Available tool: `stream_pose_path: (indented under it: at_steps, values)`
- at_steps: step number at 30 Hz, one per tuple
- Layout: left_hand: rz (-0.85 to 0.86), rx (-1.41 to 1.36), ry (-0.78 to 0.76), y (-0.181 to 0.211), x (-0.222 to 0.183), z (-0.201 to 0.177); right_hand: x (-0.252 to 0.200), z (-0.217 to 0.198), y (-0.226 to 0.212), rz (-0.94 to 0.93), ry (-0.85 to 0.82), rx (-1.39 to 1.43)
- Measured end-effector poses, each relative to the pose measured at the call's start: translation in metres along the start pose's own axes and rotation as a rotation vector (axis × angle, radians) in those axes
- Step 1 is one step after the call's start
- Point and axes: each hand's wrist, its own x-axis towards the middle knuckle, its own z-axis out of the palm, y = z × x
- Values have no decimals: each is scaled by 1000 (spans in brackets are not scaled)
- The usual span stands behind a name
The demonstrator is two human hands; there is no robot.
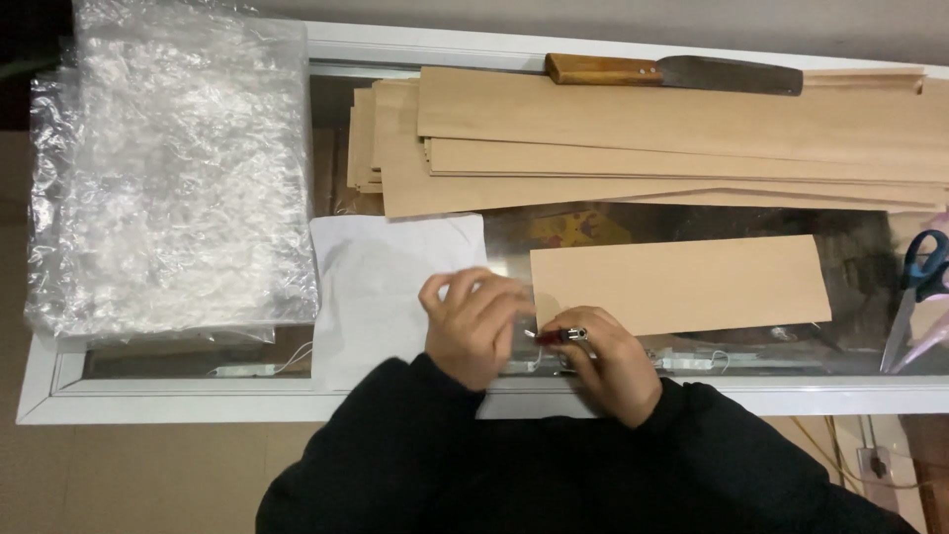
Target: Cutting and folding brown paper strips to prepare them for packaging bakery items.
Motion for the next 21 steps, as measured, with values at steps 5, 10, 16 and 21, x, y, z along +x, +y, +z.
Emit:
stream_pose_path:
  at_steps: [5, 10, 16, 21]
  values:
    - [126, 36, 46, 46, -26, -12, 6, -6, -4, 201, 89, 94]
    - [140, 157, -64, 48, -29, -10, 23, -9, -6, 59, 35, -7]
    - [164, 225, -204, 43, -23, -21, 23, -6, 12, -39, -162, -26]
    - [128, 156, -151, 44, -18, -21, 45, 1, 29, -73, -65, -124]
